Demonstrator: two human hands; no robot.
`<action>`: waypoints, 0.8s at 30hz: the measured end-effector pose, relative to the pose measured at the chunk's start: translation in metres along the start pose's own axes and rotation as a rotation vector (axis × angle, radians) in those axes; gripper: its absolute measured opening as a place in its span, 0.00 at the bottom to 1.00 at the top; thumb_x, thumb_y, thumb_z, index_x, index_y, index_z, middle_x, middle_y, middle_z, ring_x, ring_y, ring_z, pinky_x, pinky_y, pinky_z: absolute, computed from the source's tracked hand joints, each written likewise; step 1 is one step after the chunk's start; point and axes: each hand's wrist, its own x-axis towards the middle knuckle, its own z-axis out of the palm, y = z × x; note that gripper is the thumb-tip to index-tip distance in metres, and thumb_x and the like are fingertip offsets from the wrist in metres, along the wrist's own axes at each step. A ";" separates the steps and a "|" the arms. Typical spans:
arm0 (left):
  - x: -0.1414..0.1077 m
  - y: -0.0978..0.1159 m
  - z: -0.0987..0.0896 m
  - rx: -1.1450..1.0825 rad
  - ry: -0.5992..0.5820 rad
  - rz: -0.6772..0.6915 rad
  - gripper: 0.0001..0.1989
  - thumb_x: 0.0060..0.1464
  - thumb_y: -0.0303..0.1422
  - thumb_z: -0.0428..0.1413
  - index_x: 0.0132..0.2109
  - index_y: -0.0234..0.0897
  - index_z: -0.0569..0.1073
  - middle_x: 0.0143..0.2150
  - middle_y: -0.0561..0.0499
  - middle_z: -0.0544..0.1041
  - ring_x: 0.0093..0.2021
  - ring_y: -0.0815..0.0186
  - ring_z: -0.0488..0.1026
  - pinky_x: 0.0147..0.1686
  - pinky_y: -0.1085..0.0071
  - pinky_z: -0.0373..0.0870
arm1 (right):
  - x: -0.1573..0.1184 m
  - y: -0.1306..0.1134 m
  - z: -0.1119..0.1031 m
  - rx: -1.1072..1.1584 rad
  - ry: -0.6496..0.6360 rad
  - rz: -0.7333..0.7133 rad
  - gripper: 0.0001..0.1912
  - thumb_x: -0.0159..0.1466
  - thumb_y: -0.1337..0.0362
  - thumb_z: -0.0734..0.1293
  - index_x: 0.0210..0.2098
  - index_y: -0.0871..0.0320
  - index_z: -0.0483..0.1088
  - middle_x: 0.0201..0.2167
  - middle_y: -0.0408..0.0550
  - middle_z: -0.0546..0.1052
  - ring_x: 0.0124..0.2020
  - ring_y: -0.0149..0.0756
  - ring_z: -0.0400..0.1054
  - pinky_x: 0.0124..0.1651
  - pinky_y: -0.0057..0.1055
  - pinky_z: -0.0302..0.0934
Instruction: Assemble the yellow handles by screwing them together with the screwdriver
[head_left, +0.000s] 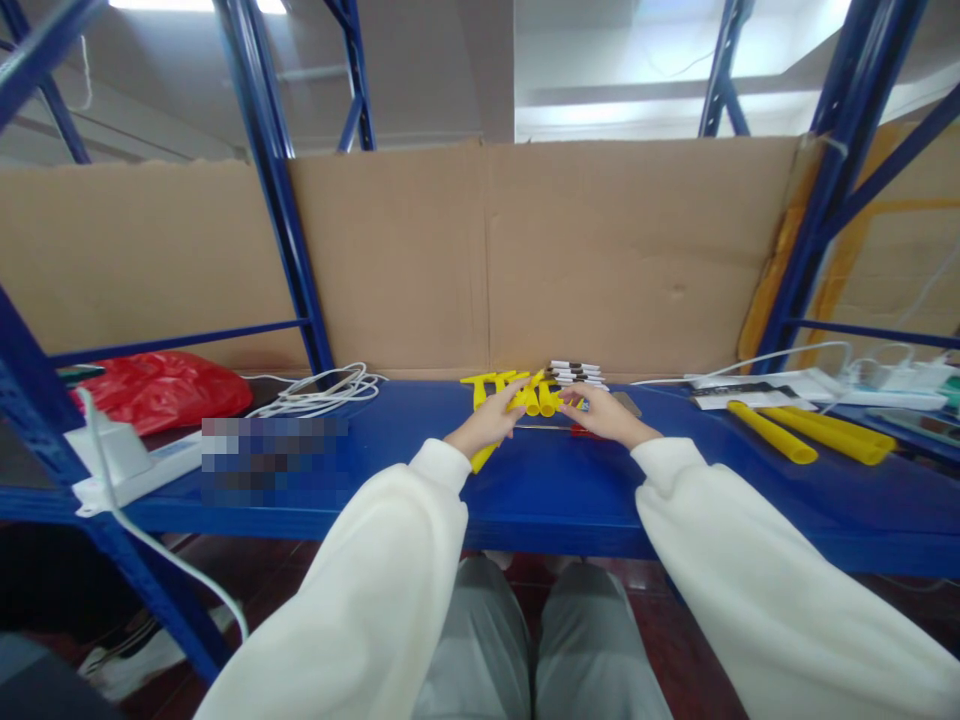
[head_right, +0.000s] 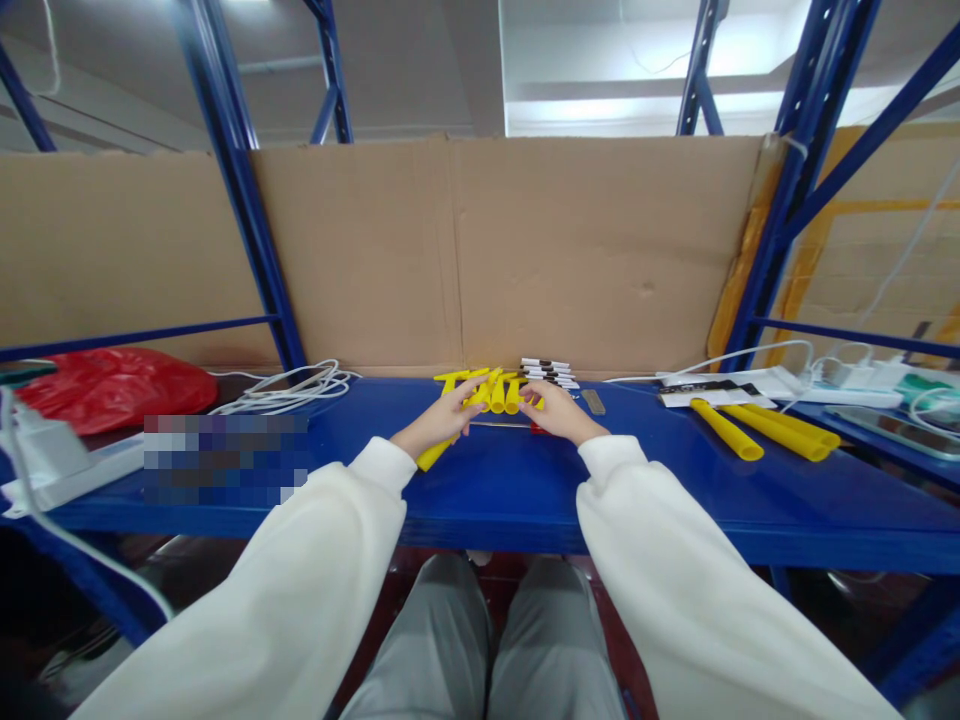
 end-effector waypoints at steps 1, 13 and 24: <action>0.000 0.001 0.001 0.014 -0.012 0.005 0.28 0.62 0.31 0.53 0.69 0.44 0.62 0.46 0.45 0.77 0.21 0.75 0.68 0.23 0.77 0.68 | 0.001 -0.003 0.001 0.017 0.008 -0.001 0.08 0.62 0.65 0.67 0.41 0.58 0.75 0.40 0.53 0.81 0.41 0.40 0.75 0.48 0.37 0.69; 0.000 0.009 0.010 0.042 -0.086 0.015 0.28 0.62 0.31 0.55 0.68 0.47 0.65 0.34 0.49 0.78 0.23 0.69 0.69 0.28 0.73 0.70 | 0.005 -0.014 0.009 0.151 0.048 0.019 0.07 0.64 0.65 0.63 0.34 0.58 0.73 0.36 0.52 0.80 0.40 0.39 0.74 0.47 0.36 0.67; 0.002 0.007 0.010 0.071 -0.090 0.035 0.28 0.61 0.28 0.53 0.68 0.45 0.65 0.40 0.47 0.80 0.24 0.70 0.70 0.29 0.74 0.70 | 0.003 -0.018 0.006 0.223 0.058 0.039 0.11 0.63 0.58 0.63 0.30 0.58 0.72 0.31 0.49 0.79 0.34 0.38 0.72 0.41 0.34 0.66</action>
